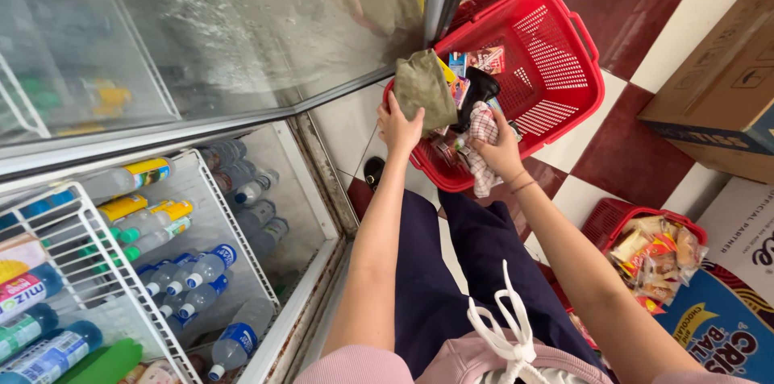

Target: The person cleans the glass door and shelves of a commercial reach-in refrigerator using two different cloths, then uses a handheld scanner to scan individual drink cartons before placing them back on the shelves.

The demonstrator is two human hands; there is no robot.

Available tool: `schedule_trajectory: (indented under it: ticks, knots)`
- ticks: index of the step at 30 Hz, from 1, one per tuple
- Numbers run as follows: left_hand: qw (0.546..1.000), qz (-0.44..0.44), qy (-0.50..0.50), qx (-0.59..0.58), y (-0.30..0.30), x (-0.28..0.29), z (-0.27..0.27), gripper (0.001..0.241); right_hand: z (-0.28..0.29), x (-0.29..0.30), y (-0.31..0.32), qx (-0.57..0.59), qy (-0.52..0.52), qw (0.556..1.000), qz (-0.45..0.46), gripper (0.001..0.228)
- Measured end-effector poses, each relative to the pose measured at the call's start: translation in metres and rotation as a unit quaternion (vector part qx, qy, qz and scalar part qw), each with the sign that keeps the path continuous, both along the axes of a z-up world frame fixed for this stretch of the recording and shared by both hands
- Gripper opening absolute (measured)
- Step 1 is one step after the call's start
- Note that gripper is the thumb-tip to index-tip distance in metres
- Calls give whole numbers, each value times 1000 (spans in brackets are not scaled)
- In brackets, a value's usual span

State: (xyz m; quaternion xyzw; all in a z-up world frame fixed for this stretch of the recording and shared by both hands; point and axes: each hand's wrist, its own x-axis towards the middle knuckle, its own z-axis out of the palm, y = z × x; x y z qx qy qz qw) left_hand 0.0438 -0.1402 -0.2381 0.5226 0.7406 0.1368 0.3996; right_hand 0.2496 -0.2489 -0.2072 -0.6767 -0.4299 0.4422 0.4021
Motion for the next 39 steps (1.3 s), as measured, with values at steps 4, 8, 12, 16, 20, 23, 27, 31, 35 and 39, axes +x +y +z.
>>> schedule_trajectory:
  ticks: [4,8,12,16,20,23,27,31,35,39]
  knots:
    - [999,29,31,27,-6,14,-3,103,-19,-5,-2,-38,-168,984,-49,90]
    - [985,138,-89,55,5,14,-5,73,-28,-10,-7,-91,-241,961,-100,97]
    - [914,180,-363,7,-3,-5,-3,36,-37,-13,-9,-132,-254,950,-122,99]
    - [862,163,-476,61,-23,-31,5,37,-41,-13,-9,-165,-256,942,-142,105]
    - [841,221,-492,50,-48,-57,23,38,-31,-4,9,-366,-206,901,111,100]
    - [826,242,-503,80,-61,-71,49,43,-31,-13,15,-297,-422,836,185,97]
    - [810,243,-528,80,-76,-82,63,41,-57,-33,46,-105,-396,900,150,97]
    - [780,281,-558,38,-84,-94,65,41,-84,-48,80,-192,95,976,-44,76]
    - [717,359,-597,-22,-97,-106,66,46,-102,-79,92,-250,162,936,-187,92]
    - [656,384,-649,-38,-113,-119,55,56,-110,-109,106,-264,-68,936,-224,123]
